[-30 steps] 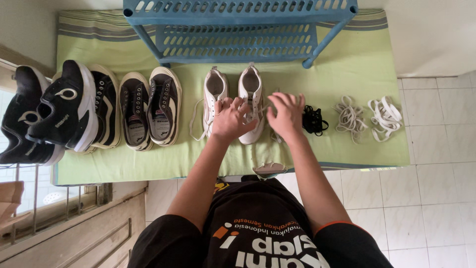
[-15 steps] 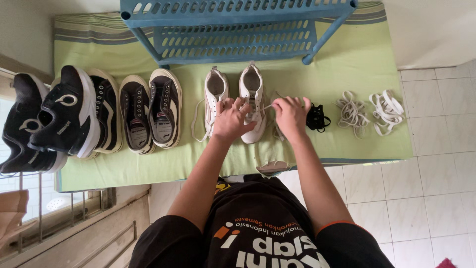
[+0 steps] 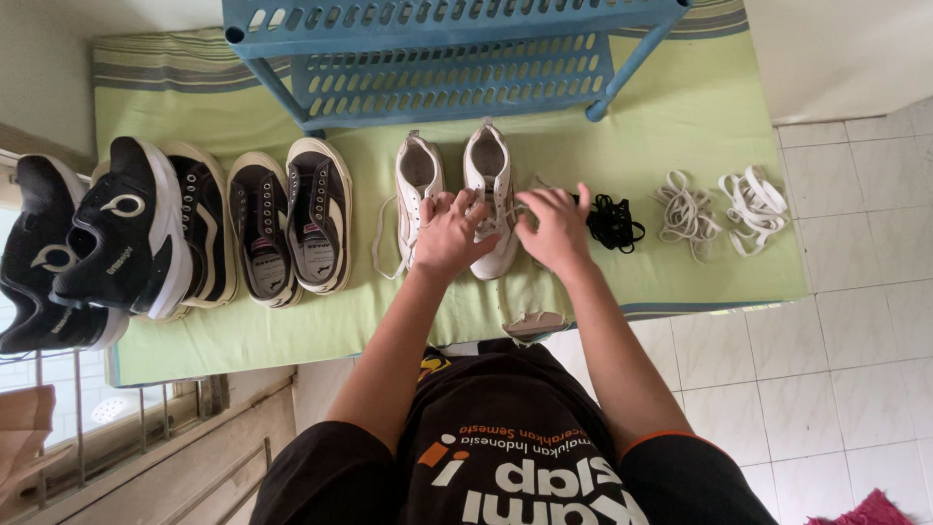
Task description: The person threads a white shoelace through the eyelets of a white sneaker on a table, pulling the lace through each eyelet in sequence. The person continues threading the lace up the shoe and adjusts the lace ends.
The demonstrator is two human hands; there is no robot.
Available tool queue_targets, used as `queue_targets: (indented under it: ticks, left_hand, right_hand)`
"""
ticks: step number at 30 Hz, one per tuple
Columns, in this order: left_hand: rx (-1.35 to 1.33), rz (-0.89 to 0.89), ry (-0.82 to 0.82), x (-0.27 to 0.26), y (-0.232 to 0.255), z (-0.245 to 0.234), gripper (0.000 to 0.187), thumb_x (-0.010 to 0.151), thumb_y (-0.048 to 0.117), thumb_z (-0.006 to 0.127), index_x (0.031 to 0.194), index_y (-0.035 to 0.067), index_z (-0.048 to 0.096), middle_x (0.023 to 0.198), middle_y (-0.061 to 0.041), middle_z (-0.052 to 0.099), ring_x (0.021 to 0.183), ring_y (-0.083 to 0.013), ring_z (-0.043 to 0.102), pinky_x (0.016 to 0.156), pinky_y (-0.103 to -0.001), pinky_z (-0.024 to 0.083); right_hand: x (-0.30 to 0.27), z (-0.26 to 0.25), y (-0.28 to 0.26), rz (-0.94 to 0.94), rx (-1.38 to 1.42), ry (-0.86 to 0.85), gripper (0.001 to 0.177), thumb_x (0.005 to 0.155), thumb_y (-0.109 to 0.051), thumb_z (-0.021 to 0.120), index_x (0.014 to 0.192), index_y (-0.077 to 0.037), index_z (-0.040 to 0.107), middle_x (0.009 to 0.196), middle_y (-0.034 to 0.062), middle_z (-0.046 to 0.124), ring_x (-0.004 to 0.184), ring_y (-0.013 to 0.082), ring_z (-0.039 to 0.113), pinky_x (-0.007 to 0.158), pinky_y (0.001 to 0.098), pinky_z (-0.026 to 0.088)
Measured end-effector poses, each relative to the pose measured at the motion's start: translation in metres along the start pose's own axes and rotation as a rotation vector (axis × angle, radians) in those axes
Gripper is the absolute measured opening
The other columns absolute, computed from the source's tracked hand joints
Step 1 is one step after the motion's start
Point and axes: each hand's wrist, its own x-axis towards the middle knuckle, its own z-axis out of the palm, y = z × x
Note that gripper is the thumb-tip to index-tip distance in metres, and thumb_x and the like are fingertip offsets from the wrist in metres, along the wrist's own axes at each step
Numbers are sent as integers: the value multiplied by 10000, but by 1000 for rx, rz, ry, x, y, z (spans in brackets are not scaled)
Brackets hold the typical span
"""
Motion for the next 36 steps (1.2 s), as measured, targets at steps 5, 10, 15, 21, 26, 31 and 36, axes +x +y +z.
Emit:
queue_targets:
  ticks: [5,10,15,21,26,31,36]
  left_hand:
    - [-3,7,72,-3,-1,0,241,855,336,698,1064,216,700,1277,-20,640,1162,-260,573,1016,-458,326]
    - [11,28,150,-7,-3,4,236,852,278,672,1079,226,712,1242,-13,658,1113,-240,599,1003,-458,341]
    - [37,12,135,-6,-4,11,219,878,302,677,1082,224,697,1264,-3,653,1131,-232,596,1009,-458,340]
    - [37,2,119,-4,-4,16,246,895,359,695,1111,240,688,1271,1,645,1138,-237,585,1005,-458,338]
    - [24,5,156,-5,-4,13,277,882,361,716,1129,239,693,1276,2,643,1155,-243,574,1009,-466,332]
    - [-15,-35,132,-6,-3,6,261,865,353,726,1105,251,701,1264,9,647,1187,-235,561,1026,-487,321]
    - [-89,-47,159,-9,3,7,313,832,302,726,1135,225,705,1216,-22,630,1183,-255,550,1011,-491,323]
  right_hand:
    - [-2,10,-13,78,16,-134,72,940,-203,727,992,-154,740,956,8,710,994,221,640,1152,541,243]
    - [-1,-1,-2,93,1,-102,36,956,-165,711,982,-165,736,932,-4,698,968,232,626,1126,515,269]
    - [0,-12,12,134,-22,-58,16,966,-174,719,962,-163,729,933,-16,706,978,239,621,1119,521,257]
    - [-5,-8,19,169,-18,-26,12,969,-176,724,965,-165,728,946,-20,715,972,236,620,1109,508,266]
    - [-5,-1,21,189,-27,30,13,986,-176,724,987,-163,724,964,-7,717,982,247,619,1092,485,302]
    - [-4,-2,21,212,37,72,70,958,-185,729,982,-120,720,941,41,736,912,284,656,946,469,408]
    - [5,-15,10,281,450,-97,124,1036,-145,643,1072,-28,663,972,137,711,811,292,665,721,379,523]
